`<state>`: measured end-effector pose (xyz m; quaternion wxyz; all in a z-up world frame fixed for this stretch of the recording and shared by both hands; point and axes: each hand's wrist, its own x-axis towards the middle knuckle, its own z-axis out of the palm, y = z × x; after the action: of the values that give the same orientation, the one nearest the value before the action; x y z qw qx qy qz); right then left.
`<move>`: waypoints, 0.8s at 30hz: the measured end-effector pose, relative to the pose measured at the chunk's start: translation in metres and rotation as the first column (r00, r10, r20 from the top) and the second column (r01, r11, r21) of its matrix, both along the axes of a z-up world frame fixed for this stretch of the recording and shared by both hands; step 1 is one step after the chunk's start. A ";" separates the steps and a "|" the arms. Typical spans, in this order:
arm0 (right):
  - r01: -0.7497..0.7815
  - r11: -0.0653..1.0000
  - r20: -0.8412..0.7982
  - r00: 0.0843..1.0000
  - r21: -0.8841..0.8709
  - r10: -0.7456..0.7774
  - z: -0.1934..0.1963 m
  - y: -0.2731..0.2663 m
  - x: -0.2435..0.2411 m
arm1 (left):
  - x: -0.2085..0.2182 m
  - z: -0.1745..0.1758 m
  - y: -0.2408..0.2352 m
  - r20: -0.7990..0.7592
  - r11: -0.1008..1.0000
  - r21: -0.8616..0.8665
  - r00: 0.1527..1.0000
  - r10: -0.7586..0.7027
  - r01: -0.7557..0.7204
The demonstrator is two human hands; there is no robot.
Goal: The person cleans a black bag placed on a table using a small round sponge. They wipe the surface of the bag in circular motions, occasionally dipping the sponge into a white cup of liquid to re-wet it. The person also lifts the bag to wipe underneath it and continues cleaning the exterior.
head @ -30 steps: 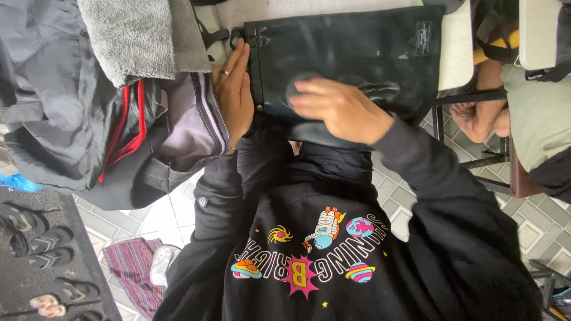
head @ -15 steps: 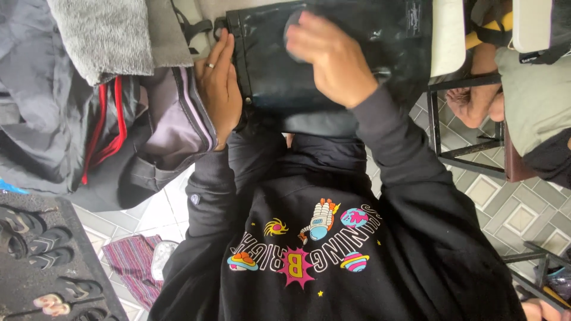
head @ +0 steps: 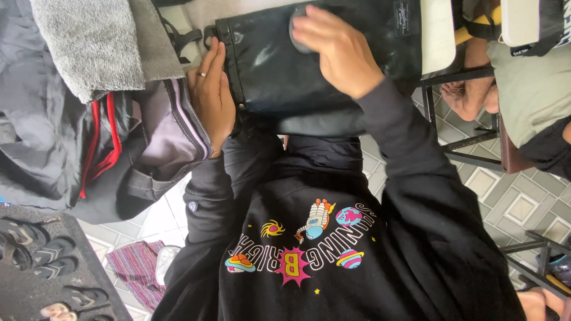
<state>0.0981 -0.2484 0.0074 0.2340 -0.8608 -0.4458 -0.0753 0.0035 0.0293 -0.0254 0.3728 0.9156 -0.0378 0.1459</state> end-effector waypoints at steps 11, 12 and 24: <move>-0.107 0.994 -0.110 0.988 -0.012 0.106 0.025 -0.038 -0.067 | 0.000 0.000 -0.001 -0.039 1.000 0.000 0.999 0.005 -0.005; -0.106 0.994 -0.112 0.988 -0.014 0.104 0.021 -0.045 -0.071 | -0.001 0.002 -0.001 -0.041 1.000 -0.002 0.999 0.003 -0.003; 0.107 0.994 -0.035 0.994 -0.009 -0.107 0.011 -0.035 -0.013 | 0.000 0.006 -0.003 -0.089 0.999 0.035 0.996 0.016 -0.013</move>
<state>0.0856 -0.2838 0.0180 0.2345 -0.8854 -0.3951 -0.0708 0.0030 0.0261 -0.0191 0.3573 0.9277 -0.0170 0.1067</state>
